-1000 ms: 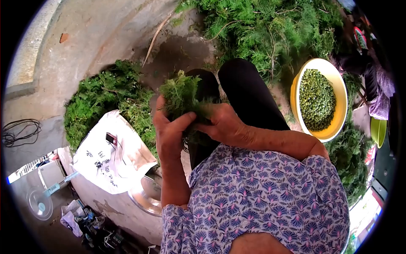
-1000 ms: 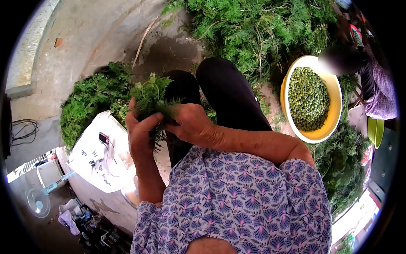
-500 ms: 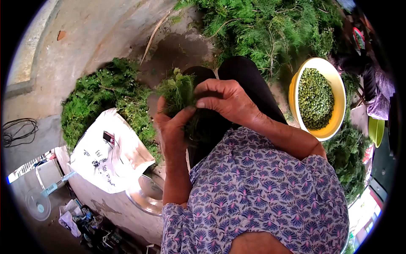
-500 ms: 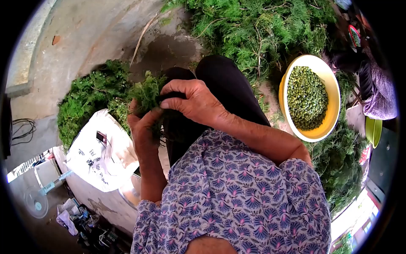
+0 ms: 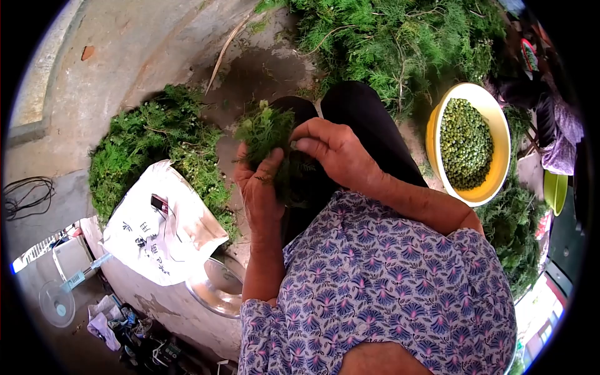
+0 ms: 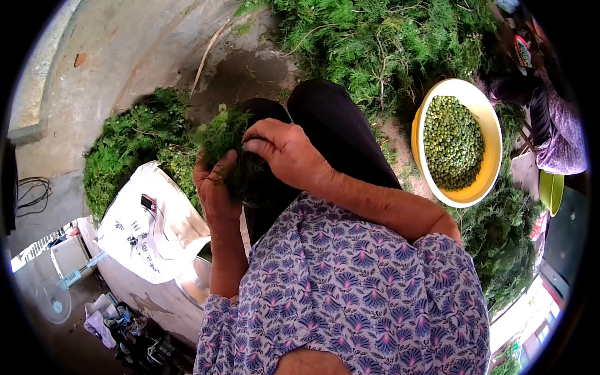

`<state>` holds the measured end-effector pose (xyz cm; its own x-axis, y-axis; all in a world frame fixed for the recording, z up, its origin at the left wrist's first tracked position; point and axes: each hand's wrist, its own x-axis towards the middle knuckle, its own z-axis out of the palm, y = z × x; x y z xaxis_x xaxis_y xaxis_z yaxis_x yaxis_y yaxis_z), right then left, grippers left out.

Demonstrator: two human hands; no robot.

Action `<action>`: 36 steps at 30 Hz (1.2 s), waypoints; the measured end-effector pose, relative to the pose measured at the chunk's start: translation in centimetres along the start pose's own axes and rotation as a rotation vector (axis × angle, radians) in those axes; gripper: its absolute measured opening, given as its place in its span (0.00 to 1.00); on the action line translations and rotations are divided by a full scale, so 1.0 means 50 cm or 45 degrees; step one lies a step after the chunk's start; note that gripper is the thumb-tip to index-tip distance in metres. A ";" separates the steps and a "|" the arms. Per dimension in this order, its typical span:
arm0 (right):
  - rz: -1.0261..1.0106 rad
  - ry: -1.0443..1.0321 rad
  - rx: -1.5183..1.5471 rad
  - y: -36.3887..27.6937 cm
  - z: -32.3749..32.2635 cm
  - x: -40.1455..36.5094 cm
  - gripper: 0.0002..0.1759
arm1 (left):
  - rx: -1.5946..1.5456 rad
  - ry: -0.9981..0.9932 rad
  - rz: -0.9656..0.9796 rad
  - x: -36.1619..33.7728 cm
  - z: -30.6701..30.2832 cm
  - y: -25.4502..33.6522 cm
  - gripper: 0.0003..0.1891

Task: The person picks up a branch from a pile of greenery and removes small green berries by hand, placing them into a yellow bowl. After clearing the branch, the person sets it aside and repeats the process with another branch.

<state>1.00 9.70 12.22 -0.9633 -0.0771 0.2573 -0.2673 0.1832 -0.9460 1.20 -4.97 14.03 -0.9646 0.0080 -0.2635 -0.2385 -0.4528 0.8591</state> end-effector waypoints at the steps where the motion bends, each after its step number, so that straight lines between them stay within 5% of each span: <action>1: 0.106 -0.023 0.146 0.007 0.001 -0.002 0.10 | 0.002 -0.022 -0.014 0.001 0.000 0.000 0.17; 12: 0.086 0.024 0.121 0.000 0.002 -0.007 0.10 | 0.003 -0.051 0.069 0.005 0.004 -0.019 0.15; 14: 0.499 0.011 0.512 0.010 0.004 -0.014 0.08 | -0.003 -0.067 0.071 0.004 -0.001 -0.023 0.16; 17: 0.714 0.106 0.804 0.014 0.000 -0.019 0.09 | -0.032 -0.103 0.047 0.004 -0.011 -0.029 0.18; 20: 0.701 0.357 1.206 0.020 -0.049 0.021 0.08 | -0.066 -0.109 0.038 -0.006 -0.021 -0.032 0.21; 23: 0.679 0.275 1.458 0.015 -0.082 0.038 0.08 | 0.006 -0.060 -0.066 -0.015 -0.026 -0.028 0.21; 36: 0.616 -0.088 0.674 0.006 -0.039 0.046 0.11 | 0.265 0.000 -0.010 -0.025 0.013 -0.021 0.12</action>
<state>-1.35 11.50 12.94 -0.9620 -0.1728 -0.2115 0.2544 -0.2854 -0.9240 2.58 -3.95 13.75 -0.9627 0.0108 -0.2703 -0.2638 -0.2588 0.9292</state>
